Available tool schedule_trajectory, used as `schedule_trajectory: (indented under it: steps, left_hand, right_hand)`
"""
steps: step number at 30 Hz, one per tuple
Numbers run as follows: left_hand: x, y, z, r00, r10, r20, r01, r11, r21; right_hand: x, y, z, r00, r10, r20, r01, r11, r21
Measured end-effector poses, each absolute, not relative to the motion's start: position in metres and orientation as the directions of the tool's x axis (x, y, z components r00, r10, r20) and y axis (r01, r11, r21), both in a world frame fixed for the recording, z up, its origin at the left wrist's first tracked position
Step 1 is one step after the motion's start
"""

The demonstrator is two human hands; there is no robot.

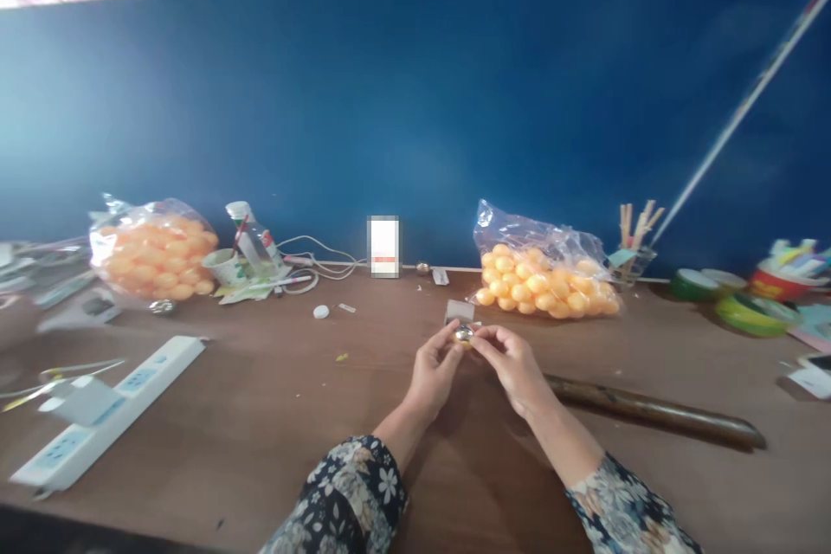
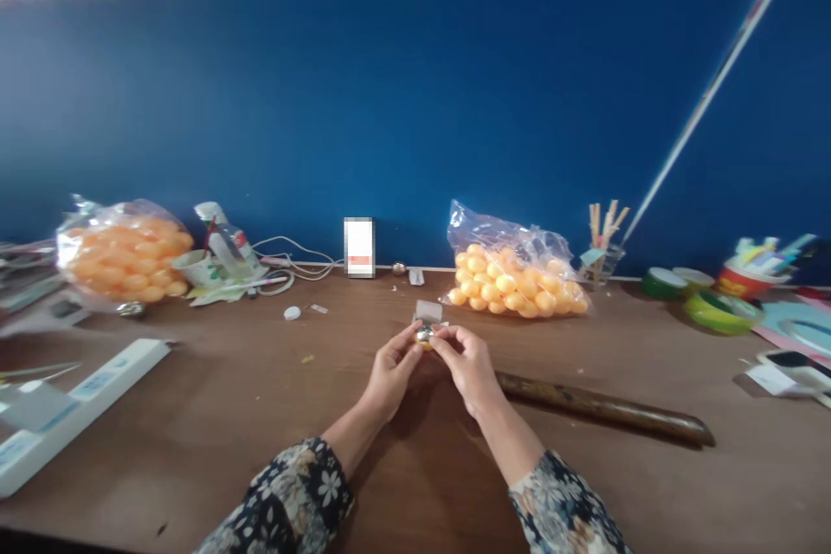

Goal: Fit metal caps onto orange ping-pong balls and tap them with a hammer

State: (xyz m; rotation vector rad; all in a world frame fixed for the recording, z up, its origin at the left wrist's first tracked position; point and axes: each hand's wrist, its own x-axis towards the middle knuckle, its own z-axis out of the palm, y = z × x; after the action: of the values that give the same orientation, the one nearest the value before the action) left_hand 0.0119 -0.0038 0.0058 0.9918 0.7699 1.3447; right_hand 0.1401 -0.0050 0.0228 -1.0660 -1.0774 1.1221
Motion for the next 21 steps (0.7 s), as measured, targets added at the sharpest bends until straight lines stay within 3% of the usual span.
schedule_trajectory:
  steps: [4,10,14,21]
  left_hand:
    - [0.014,-0.009,0.01,0.089,0.995,0.037,-0.518,0.015,0.855]
    - [0.014,-0.009,0.009,-0.004,1.0,-0.023,-0.52,0.017,0.854]
    - [0.01,-0.006,0.014,-0.059,0.996,-0.068,-0.555,0.024,0.831]
    - [0.003,0.003,0.017,-0.007,0.987,-0.158,-0.738,0.101,0.667]
  right_hand:
    - [0.142,-0.006,0.018,0.114,0.988,0.102,-0.096,0.113,-0.989]
    - [0.14,-0.01,0.009,0.029,0.973,0.229,0.115,0.225,-0.968]
    - [0.139,-0.011,0.005,0.074,0.96,0.27,0.259,0.243,-0.935]
    - [0.139,-0.011,0.007,0.115,0.954,0.276,0.327,0.226,-0.917]
